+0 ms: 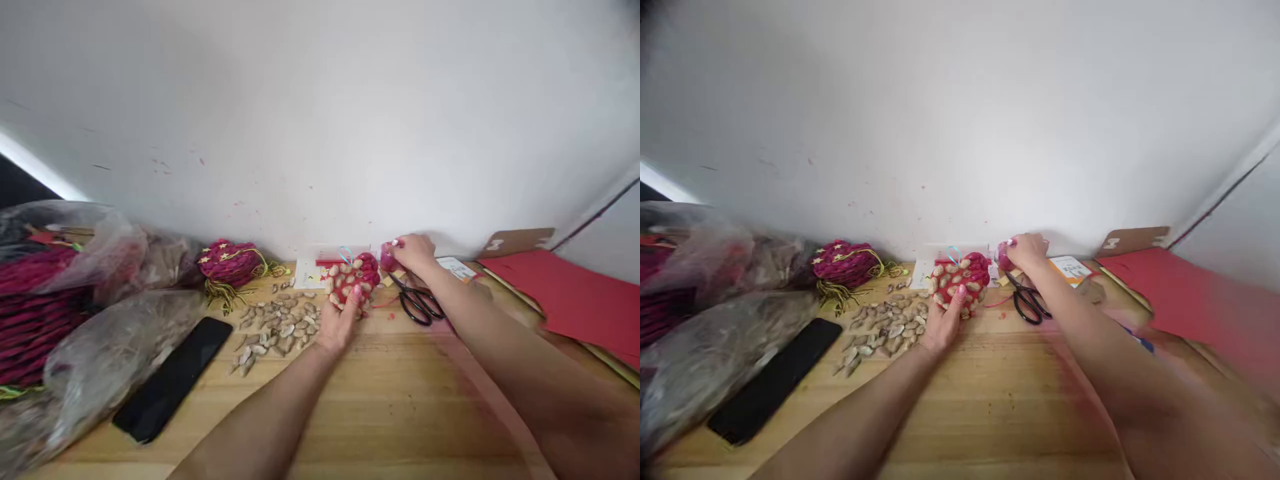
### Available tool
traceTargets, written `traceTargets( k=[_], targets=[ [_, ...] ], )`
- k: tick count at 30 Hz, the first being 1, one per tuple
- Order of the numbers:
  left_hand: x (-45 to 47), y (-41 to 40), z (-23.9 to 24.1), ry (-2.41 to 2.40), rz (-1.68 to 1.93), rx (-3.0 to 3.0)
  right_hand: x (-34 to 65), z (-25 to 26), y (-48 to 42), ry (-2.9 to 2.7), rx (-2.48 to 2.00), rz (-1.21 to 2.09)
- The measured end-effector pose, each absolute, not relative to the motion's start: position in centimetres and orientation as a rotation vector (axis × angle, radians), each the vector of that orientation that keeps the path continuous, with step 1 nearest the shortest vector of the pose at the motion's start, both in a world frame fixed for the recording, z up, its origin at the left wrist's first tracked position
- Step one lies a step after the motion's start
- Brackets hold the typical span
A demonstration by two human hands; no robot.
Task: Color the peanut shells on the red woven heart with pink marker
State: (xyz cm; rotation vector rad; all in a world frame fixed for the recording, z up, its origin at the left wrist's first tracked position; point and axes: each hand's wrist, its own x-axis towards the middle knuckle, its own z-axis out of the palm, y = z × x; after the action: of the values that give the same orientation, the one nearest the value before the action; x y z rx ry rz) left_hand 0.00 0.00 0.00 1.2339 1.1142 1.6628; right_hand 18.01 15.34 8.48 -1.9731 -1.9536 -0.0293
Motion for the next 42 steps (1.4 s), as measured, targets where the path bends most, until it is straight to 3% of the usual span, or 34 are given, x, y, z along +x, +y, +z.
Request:
traceTargets(
  k=[7,14,18,23,42],
  targets=[
    [0.0,-0.1,0.1,1.222,1.409,1.125,18.4,8.7,14.7,-1.868,-1.908,-0.01],
    [0.1,0.0,-0.2,1.102,1.404,1.081,20.4,9.1,10.7,-1.685,-1.666,0.028],
    [0.3,0.0,-0.3,1.078,1.382,1.053,20.8,9.3,6.4,-1.416,-1.165,0.229],
    [0.4,-0.3,-0.5,1.092,1.365,1.175,18.5,8.2,2.0,-1.335,-0.868,0.537],
    [0.4,-1.1,-0.4,1.122,1.369,1.363,18.1,6.4,0.5,-1.559,-0.858,0.378]
  ],
)
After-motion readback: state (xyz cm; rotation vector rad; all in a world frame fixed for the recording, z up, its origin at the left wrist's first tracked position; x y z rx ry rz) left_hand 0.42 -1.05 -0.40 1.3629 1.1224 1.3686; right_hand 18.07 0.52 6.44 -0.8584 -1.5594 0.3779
